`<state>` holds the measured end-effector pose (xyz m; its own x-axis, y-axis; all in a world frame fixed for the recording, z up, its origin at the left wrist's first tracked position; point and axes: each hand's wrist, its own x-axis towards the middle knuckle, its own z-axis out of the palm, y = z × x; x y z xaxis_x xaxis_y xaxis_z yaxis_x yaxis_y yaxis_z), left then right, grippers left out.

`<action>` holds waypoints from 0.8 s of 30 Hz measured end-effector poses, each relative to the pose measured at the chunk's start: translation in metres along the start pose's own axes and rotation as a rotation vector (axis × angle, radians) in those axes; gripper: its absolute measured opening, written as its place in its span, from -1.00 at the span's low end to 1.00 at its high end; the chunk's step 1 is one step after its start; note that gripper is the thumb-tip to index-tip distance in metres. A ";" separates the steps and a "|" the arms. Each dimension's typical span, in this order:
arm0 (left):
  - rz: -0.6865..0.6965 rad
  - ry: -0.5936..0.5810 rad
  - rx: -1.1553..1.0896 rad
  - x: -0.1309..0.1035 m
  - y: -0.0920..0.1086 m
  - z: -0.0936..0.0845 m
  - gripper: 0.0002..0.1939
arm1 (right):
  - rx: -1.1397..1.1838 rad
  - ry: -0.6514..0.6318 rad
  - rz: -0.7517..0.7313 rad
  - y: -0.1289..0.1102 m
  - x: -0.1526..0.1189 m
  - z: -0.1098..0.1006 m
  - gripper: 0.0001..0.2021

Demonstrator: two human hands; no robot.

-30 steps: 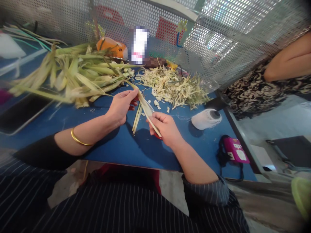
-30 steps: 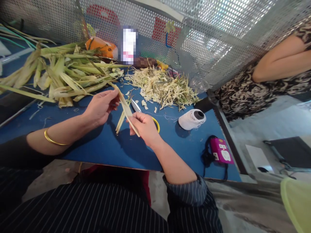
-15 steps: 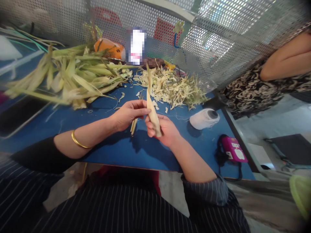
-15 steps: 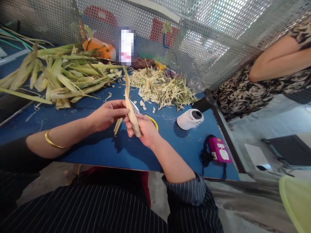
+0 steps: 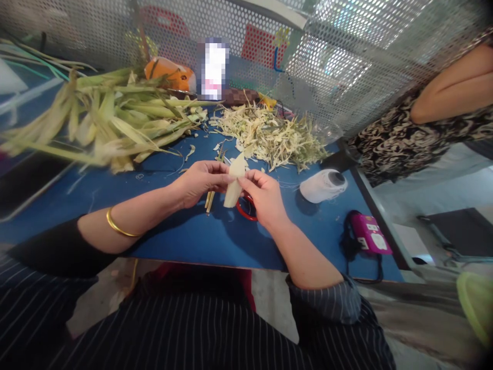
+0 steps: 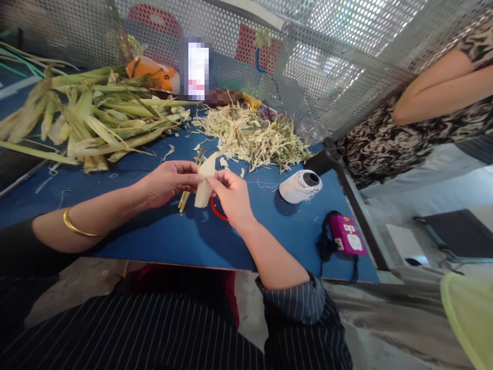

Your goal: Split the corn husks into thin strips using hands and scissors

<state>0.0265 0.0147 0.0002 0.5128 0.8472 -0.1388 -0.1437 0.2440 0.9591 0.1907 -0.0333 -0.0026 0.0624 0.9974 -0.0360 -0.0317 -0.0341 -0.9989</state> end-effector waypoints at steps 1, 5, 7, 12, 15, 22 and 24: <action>-0.011 -0.012 -0.004 0.000 -0.001 0.001 -0.78 | 0.008 0.009 -0.007 0.000 0.000 0.000 -0.81; 0.021 0.061 0.032 -0.001 -0.002 0.004 -0.78 | -0.004 -0.033 0.008 0.004 0.002 -0.003 -0.78; 0.033 0.108 0.046 -0.002 -0.002 0.006 -0.79 | -0.045 -0.038 0.011 0.006 0.003 -0.003 -0.76; 0.046 0.086 0.044 -0.004 0.000 0.010 -0.81 | -0.030 -0.002 0.009 0.009 0.003 -0.003 -0.75; 0.074 0.096 0.052 -0.005 0.000 0.011 -0.84 | -0.018 -0.006 0.006 0.009 0.003 -0.002 -0.75; 0.074 0.097 0.038 -0.005 -0.004 0.011 -0.87 | -0.032 -0.033 0.016 0.011 0.004 -0.002 -0.74; 0.052 0.098 0.012 -0.005 -0.004 0.010 -0.86 | 0.006 -0.046 0.035 0.012 0.004 -0.002 -0.74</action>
<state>0.0336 0.0047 -0.0008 0.4197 0.9008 -0.1113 -0.1577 0.1931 0.9684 0.1922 -0.0294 -0.0149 0.0148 0.9975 -0.0694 -0.0388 -0.0688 -0.9969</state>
